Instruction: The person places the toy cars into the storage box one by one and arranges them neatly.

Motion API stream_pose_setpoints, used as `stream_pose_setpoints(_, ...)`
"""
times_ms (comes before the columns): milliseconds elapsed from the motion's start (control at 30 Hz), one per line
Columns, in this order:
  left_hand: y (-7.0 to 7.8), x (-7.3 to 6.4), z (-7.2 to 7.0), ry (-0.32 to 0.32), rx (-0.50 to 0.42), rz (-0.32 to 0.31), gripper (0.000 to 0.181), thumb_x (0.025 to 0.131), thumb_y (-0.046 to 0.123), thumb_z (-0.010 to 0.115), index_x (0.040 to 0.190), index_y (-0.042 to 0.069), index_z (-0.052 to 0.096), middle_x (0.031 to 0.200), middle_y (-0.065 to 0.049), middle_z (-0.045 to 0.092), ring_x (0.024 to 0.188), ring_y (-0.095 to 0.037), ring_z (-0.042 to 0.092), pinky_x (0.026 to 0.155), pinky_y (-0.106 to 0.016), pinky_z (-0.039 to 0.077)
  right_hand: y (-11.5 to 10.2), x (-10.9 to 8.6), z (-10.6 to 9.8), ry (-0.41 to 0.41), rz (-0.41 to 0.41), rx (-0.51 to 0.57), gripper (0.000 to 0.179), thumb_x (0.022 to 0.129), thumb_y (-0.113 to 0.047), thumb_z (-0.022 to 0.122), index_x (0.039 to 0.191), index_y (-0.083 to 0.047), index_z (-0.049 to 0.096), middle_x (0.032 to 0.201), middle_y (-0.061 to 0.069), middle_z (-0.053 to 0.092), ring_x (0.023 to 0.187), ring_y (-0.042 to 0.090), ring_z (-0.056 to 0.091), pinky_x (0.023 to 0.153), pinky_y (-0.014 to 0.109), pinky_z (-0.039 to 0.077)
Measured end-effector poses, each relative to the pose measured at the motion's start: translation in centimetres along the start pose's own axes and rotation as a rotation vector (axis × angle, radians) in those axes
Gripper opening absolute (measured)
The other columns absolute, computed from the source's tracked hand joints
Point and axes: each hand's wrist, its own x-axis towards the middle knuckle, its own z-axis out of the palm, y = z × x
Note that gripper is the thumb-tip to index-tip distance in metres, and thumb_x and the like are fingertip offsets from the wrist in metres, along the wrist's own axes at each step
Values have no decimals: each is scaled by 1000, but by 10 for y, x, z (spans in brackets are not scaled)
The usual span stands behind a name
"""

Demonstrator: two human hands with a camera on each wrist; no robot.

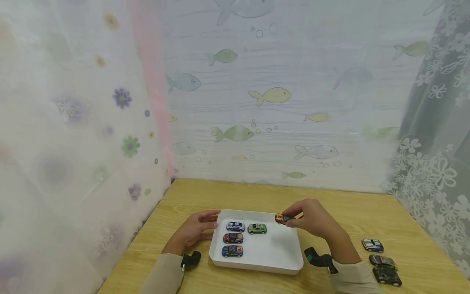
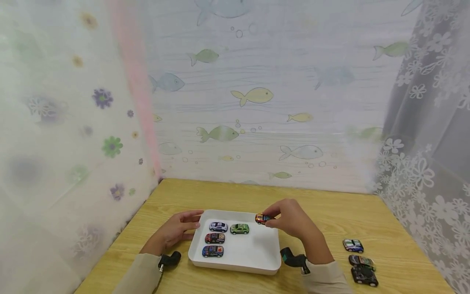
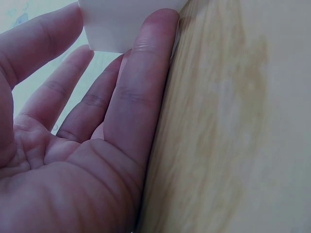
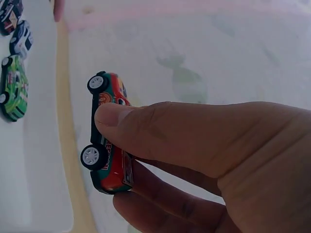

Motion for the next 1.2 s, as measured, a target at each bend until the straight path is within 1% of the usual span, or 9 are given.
stream_pose_setpoints(300, 1, 1, 0, -1, 2, -6, 59, 98, 17, 73, 153, 13, 52, 157, -22, 48, 128, -33, 62, 94, -48, 61, -2, 10, 22, -4, -54, 7, 22, 84, -17, 87, 106, -16, 82, 100, -4, 79, 89, 11, 71, 70, 24, 58)
stream_pose_setpoints(500, 1, 1, -1, 1, 9, -14, 59, 98, 18, 73, 152, 14, 52, 157, -22, 47, 129, -33, 62, 94, -48, 61, -3, 16, 38, -34, -46, 21, 21, 84, -15, 86, 105, -17, 82, 99, -4, 78, 89, 12, 71, 69, 24, 58)
stream_pose_setpoints(633, 0, 1, -1, 0, 6, -15, 57, 99, 17, 72, 152, 15, 53, 158, -21, 47, 129, -32, 62, 94, -48, 61, -3, 19, 48, -47, -44, 12, 20, 83, -14, 87, 103, -17, 83, 98, -6, 78, 89, 11, 70, 70, 24, 58)
stream_pose_setpoints(867, -4, 2, -3, -18, 5, -10, 56, 100, 15, 70, 153, 14, 52, 158, -20, 47, 130, -31, 62, 94, -48, 61, -2, 22, 64, -86, -35, -4, 20, 82, -11, 88, 100, -17, 84, 96, -7, 78, 86, 8, 69, 72, 25, 58)
stream_pose_setpoints(1000, -5, 2, -4, -17, 15, -8, 57, 99, 17, 71, 153, 15, 52, 158, -20, 47, 130, -31, 62, 94, -47, 61, -2, 24, 71, -89, -45, -32, 21, 81, -9, 88, 101, -15, 84, 95, -7, 79, 87, 10, 71, 74, 25, 58)
stream_pose_setpoints(1200, -4, 5, -4, -28, 11, 4, 57, 100, 17, 70, 153, 14, 51, 158, -21, 47, 129, -31, 62, 95, -48, 61, -3, 26, 77, -106, -65, -51, 21, 82, -5, 86, 101, -13, 84, 97, -3, 79, 89, 11, 71, 76, 27, 59)
